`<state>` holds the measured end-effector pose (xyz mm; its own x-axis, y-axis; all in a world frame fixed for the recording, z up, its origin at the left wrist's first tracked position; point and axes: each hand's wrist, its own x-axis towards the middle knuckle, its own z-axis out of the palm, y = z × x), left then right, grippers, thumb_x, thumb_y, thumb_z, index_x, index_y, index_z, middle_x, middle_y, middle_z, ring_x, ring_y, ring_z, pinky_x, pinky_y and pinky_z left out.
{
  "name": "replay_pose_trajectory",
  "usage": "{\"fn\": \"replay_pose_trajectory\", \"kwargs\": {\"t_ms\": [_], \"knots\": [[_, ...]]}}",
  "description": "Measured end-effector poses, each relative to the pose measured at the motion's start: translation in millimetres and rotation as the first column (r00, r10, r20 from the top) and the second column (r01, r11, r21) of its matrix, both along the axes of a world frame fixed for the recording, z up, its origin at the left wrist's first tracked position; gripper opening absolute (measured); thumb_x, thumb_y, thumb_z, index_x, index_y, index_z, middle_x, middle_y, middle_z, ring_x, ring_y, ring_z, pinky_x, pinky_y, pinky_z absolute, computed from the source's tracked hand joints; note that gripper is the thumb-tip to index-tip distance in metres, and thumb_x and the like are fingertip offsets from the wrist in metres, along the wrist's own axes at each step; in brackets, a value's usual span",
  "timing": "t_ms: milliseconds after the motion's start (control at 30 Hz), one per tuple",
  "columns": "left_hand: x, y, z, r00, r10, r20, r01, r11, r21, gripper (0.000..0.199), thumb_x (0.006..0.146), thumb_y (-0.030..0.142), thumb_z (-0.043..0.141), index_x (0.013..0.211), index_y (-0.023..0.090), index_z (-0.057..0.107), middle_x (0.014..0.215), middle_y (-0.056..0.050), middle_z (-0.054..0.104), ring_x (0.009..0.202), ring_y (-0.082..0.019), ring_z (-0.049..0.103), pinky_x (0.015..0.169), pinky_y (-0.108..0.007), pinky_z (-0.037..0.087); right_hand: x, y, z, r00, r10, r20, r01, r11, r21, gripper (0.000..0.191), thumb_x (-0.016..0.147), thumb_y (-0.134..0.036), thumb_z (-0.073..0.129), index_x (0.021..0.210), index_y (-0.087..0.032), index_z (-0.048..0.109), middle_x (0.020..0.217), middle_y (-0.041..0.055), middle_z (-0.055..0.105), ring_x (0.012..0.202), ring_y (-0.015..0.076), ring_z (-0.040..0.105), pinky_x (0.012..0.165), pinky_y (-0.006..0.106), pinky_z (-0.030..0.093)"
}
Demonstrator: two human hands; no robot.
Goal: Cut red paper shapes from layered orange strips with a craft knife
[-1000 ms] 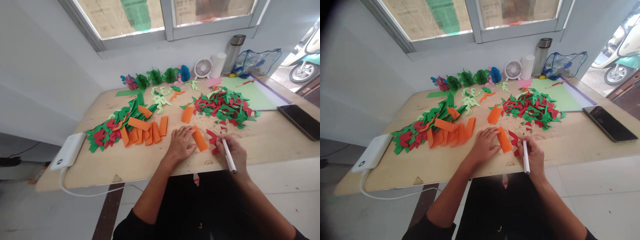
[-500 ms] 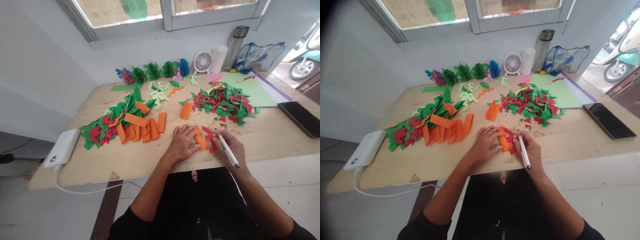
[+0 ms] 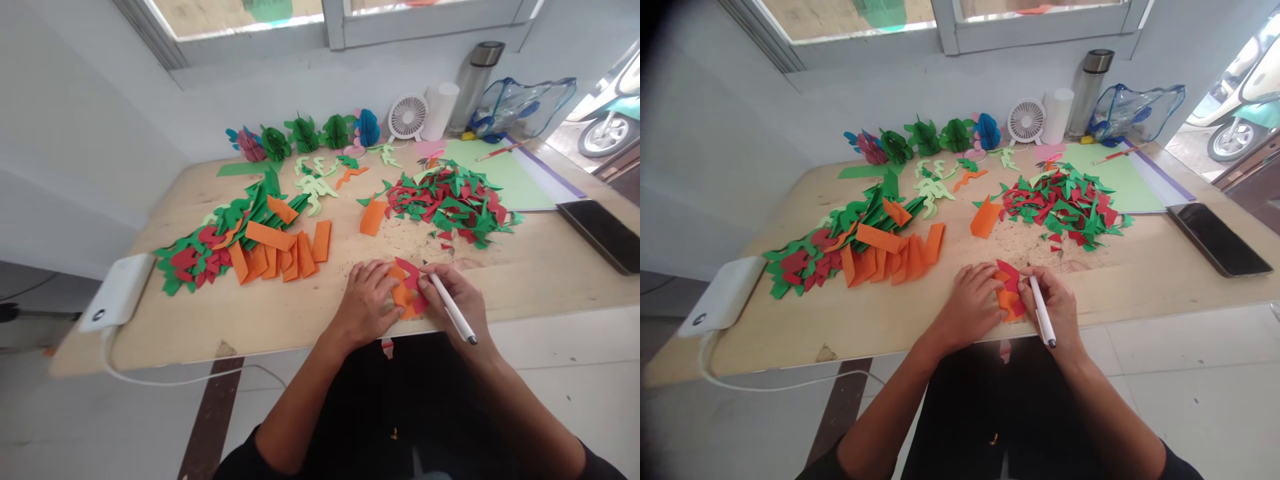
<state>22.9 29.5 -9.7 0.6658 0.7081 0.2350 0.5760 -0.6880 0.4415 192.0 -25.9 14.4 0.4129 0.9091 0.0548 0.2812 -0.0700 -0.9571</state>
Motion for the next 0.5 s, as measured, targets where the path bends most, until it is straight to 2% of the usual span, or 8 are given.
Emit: {"fn": "replay_pose_trajectory", "kwargs": {"t_ms": [167,333,500], "knots": [[0.5,-7.7,-2.4,0.998,0.057,0.026,-0.059,0.995,0.075,0.028,0.084,0.037,0.065,0.107,0.02,0.066,0.128,-0.011,0.063,0.127,-0.03,0.052,0.114,-0.052,0.034,-5.9,-0.7,-2.2,0.989,-0.001,0.148,0.002,1.0,-0.011,0.025,0.08,-0.044,0.065,0.089,-0.021,0.068,0.066,-0.0002,0.067,0.056,0.0138,0.062,0.051,0.023,0.048],[-2.4,-12.7,0.5,0.999,0.04,0.015,-0.041,0.998,0.05,0.026,0.087,0.034,0.063,0.108,0.017,0.065,0.127,-0.012,0.065,0.126,-0.03,0.054,0.113,-0.05,0.037,-11.1,0.9,-7.2,0.964,0.011,0.266,-0.005,1.0,-0.023,0.023,0.084,-0.043,0.057,0.089,-0.023,0.067,0.072,0.0009,0.07,0.06,0.015,0.063,0.057,0.025,0.049],[-4.7,-15.1,1.5,0.996,0.082,0.026,-0.083,0.994,0.066,0.027,0.085,0.033,0.064,0.107,0.018,0.065,0.131,-0.014,0.061,0.129,-0.031,0.051,0.112,-0.05,0.038,-13.8,4.2,-13.3,0.908,0.032,0.419,-0.018,0.999,-0.036,0.022,0.088,-0.042,0.053,0.092,-0.024,0.066,0.078,0.0028,0.072,0.065,0.0179,0.064,0.065,0.03,0.049]]}}
